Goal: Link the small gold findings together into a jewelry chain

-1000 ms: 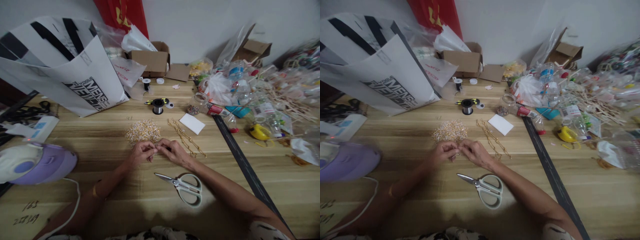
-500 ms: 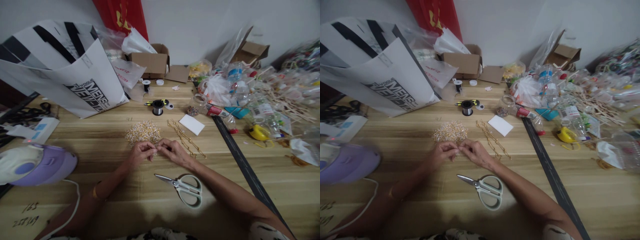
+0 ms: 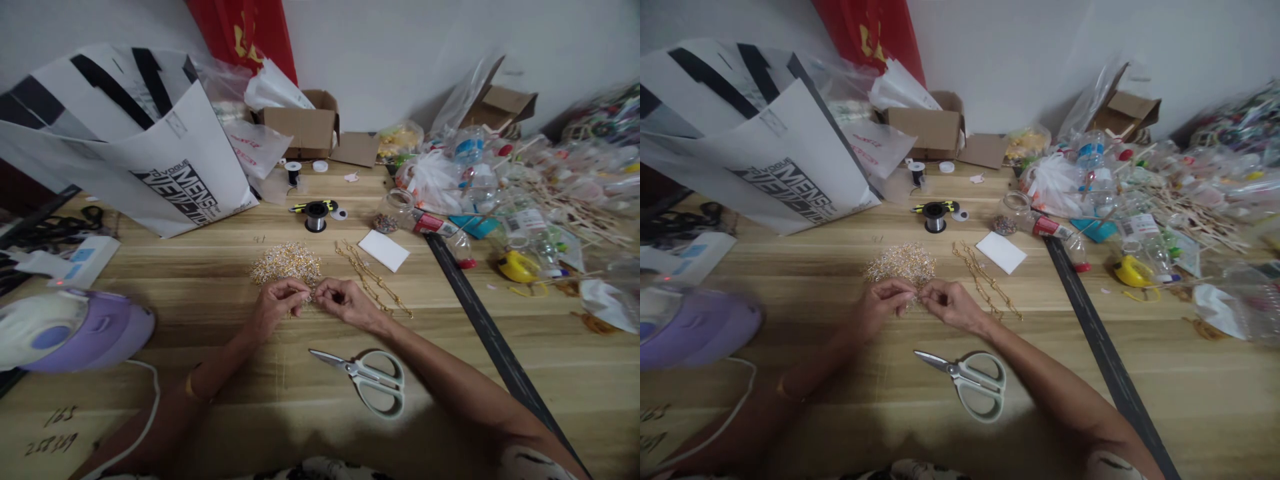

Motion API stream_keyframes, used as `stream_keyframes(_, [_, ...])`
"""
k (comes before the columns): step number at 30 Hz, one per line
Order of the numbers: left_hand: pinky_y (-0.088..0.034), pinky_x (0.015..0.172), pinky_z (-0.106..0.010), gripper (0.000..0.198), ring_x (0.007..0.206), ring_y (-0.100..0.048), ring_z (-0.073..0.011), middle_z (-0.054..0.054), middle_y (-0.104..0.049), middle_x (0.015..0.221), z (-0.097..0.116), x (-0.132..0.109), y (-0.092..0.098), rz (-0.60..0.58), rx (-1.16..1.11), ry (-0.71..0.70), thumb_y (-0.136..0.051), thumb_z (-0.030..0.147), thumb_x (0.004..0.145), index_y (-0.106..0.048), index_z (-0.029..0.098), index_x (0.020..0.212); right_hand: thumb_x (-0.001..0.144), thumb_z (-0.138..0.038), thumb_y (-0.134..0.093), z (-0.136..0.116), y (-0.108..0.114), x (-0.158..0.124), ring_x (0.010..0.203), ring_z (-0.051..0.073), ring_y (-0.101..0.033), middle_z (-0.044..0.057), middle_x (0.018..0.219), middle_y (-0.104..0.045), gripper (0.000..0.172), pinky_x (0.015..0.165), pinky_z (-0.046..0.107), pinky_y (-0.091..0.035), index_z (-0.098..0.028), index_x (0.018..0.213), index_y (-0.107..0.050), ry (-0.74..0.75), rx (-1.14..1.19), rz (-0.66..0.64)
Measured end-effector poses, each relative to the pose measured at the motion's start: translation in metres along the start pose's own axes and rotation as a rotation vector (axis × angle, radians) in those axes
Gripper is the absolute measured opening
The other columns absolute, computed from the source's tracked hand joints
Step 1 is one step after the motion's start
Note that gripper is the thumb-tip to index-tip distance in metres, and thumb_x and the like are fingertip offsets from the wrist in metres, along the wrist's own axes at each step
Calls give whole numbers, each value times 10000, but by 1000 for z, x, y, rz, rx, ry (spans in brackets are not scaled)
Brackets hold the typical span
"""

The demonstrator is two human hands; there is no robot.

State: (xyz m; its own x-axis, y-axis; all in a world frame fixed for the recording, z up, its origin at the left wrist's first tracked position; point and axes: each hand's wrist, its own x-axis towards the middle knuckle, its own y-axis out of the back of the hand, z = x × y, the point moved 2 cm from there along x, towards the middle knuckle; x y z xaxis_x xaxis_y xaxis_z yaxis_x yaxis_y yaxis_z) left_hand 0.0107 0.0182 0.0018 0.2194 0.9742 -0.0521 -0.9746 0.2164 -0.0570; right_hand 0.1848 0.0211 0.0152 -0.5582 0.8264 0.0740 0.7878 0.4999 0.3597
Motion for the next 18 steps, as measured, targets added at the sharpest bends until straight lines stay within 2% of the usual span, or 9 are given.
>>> stream_keyframes(4, [-420,408,-171,125,448,-512,-40,-11,-654,775,-1,1,1,-19,-54,-39,-714,228,660,-648,128,695,842,-319,-528,1,-1,0,481,65,-329,-63,527,-389,201,459,189,-241,-129,813,-583,1,-2,-7])
stream_keyframes(14, [-422,432,-175,135,421,-501,-59,35,-582,522,1,0,1,-17,19,17,-695,242,683,-633,125,708,831,-272,-532,0,0,1,475,63,-344,-59,527,-416,158,456,186,-248,-127,783,-574,-10,-14,-23])
stream_keyframes(18, [-417,439,-171,138,424,-497,-60,44,-555,481,4,-2,-1,-29,65,20,-686,247,690,-631,121,706,831,-270,-534,1,0,1,472,61,-336,-62,525,-404,153,449,184,-240,-131,773,-563,-6,-3,-27])
